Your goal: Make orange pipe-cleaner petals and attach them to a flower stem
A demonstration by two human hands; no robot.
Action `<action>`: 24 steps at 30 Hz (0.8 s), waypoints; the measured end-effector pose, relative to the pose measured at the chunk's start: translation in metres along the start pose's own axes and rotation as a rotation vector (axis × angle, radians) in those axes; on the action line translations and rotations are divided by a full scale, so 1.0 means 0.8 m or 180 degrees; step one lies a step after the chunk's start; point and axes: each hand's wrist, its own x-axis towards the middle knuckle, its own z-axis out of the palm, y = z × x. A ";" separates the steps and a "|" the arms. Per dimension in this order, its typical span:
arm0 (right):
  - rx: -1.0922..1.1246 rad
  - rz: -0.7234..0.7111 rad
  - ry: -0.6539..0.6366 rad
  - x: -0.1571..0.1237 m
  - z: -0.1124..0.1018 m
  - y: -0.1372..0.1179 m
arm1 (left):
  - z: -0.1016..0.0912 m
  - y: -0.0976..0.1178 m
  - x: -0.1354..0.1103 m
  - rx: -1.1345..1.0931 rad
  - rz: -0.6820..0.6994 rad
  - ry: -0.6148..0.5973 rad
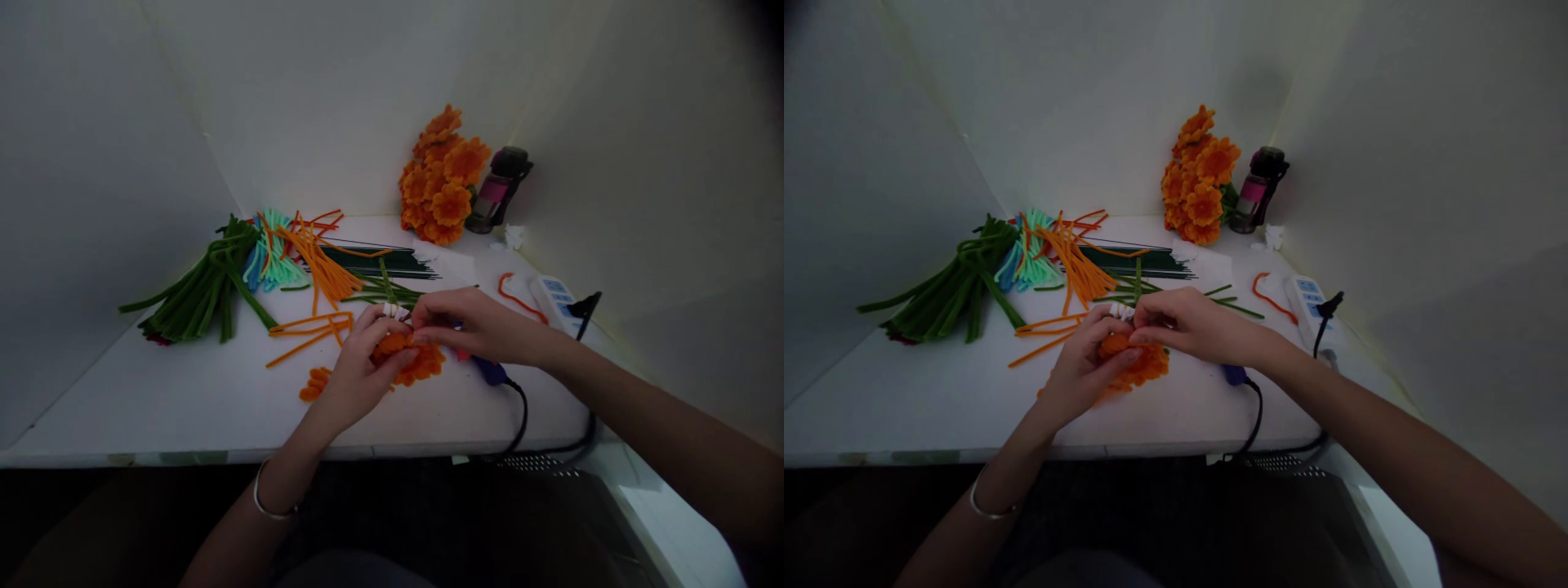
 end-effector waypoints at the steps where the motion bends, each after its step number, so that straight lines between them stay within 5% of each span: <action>1: 0.0033 0.0121 0.0037 0.000 0.001 -0.001 | 0.001 -0.001 0.000 0.0023 -0.0006 0.0022; 9: 0.0355 0.0236 0.0236 0.001 0.013 0.004 | 0.005 -0.002 0.001 0.0127 -0.0077 0.0073; 16: 0.1198 0.0883 0.0096 0.001 0.022 0.014 | 0.004 -0.002 -0.001 0.0002 -0.0072 0.0113; 24: 0.0738 0.0780 0.0288 0.000 0.015 0.007 | 0.000 -0.006 0.001 -0.0084 0.0068 -0.0153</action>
